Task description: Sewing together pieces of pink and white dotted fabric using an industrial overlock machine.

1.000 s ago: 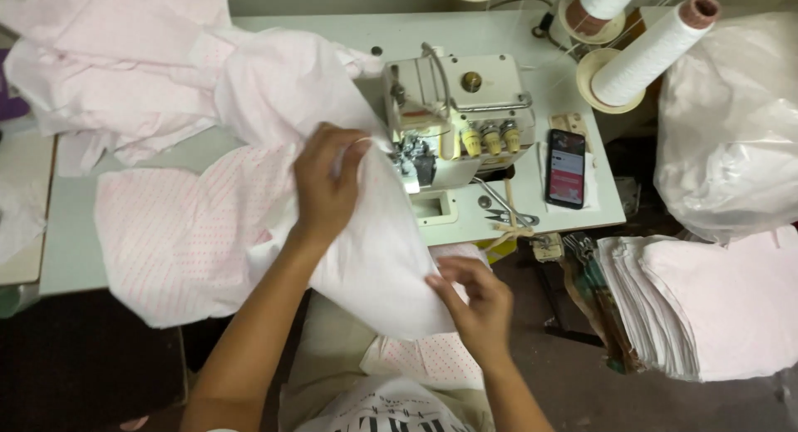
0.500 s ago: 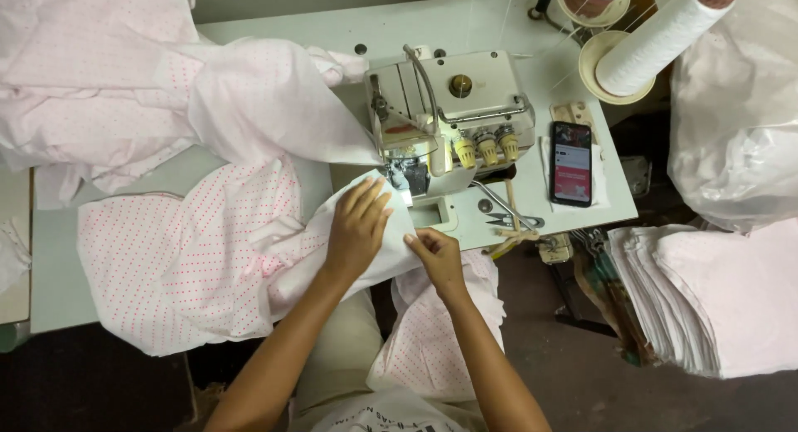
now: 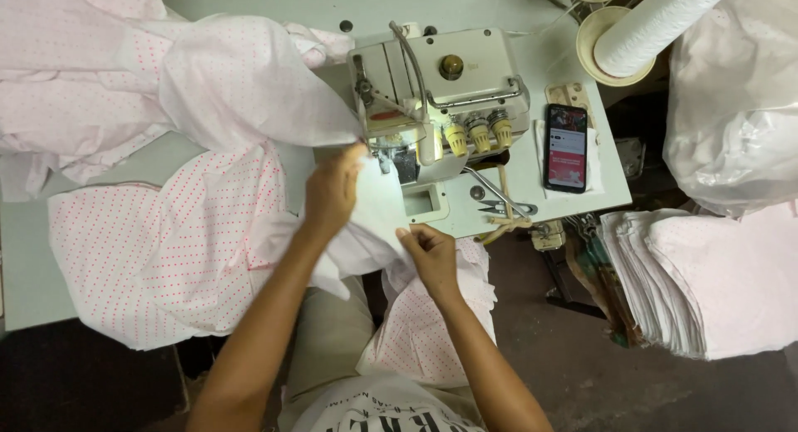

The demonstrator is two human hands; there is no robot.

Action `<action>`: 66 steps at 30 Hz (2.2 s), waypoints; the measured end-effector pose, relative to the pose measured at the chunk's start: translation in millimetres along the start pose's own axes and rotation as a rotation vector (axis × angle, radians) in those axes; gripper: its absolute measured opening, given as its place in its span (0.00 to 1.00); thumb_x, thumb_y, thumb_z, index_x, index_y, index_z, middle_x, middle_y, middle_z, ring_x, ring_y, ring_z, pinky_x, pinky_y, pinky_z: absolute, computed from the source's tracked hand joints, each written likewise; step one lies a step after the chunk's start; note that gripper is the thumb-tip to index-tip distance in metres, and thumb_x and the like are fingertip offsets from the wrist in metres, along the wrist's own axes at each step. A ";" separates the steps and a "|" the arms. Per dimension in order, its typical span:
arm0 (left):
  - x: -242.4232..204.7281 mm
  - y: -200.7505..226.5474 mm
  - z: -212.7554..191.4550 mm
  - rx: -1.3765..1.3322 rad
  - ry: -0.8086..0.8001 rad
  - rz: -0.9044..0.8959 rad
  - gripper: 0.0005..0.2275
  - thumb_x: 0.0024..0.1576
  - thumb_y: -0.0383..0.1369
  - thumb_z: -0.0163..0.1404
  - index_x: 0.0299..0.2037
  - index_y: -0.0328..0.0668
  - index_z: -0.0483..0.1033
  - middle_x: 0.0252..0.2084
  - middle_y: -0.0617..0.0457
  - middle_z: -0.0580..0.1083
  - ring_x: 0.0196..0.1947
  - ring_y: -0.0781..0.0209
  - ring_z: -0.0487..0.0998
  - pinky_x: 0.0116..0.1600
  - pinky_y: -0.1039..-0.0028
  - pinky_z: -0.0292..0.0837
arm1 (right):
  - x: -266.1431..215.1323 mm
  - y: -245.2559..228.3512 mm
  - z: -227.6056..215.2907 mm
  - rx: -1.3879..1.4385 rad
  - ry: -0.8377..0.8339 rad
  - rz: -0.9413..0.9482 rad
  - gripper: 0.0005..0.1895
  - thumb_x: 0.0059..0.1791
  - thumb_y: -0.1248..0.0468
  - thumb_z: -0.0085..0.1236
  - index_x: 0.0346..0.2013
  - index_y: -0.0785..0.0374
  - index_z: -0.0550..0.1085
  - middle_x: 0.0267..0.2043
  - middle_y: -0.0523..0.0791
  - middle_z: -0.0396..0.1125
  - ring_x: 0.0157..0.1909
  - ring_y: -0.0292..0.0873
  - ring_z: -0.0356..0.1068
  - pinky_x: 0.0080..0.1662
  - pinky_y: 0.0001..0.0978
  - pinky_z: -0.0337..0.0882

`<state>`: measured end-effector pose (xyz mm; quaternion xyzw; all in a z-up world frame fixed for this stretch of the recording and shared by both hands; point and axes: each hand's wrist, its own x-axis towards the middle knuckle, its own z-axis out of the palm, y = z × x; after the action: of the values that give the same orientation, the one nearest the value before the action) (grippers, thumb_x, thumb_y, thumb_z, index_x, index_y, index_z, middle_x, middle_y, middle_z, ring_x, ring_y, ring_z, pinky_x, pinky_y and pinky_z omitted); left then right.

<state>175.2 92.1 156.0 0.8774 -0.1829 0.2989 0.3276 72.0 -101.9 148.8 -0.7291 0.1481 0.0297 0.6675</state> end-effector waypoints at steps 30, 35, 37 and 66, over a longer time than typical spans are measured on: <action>22.2 20.0 -1.6 0.212 -0.210 -0.199 0.26 0.64 0.34 0.45 0.70 0.26 0.57 0.69 0.32 0.65 0.70 0.41 0.64 0.72 0.50 0.53 | 13.2 -33.2 25.6 0.060 0.045 -0.001 0.09 0.48 0.62 0.66 0.25 0.61 0.81 0.16 0.44 0.69 0.23 0.35 0.67 0.32 0.24 0.65; 48.0 -19.5 8.6 0.258 -0.209 -0.202 0.27 0.64 0.36 0.48 0.71 0.28 0.57 0.68 0.33 0.66 0.69 0.44 0.66 0.72 0.54 0.54 | 38.0 -47.7 37.3 0.060 0.056 -0.050 0.17 0.48 0.60 0.67 0.16 0.62 0.77 0.09 0.43 0.62 0.16 0.33 0.58 0.27 0.21 0.58; 54.8 -27.4 6.0 0.278 -0.212 -0.240 0.27 0.65 0.35 0.47 0.71 0.28 0.56 0.70 0.33 0.64 0.71 0.44 0.64 0.72 0.54 0.54 | 38.4 -51.1 38.1 0.042 0.082 -0.036 0.20 0.48 0.60 0.65 0.12 0.63 0.74 0.06 0.43 0.58 0.15 0.33 0.54 0.24 0.21 0.54; 70.4 -106.5 -145.8 0.160 -0.106 -0.408 0.05 0.65 0.31 0.44 0.43 0.39 0.72 0.38 0.45 0.73 0.39 0.47 0.72 0.44 0.56 0.66 | -67.6 -3.1 -35.0 0.005 -0.051 0.187 0.21 0.49 0.60 0.63 0.13 0.62 0.72 0.15 0.44 0.63 0.21 0.36 0.57 0.32 0.27 0.61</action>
<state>224.3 259.5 240.2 0.9339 0.0059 0.1936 0.3005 2.9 -124.2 171.8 -0.7094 0.1989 0.1101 0.6672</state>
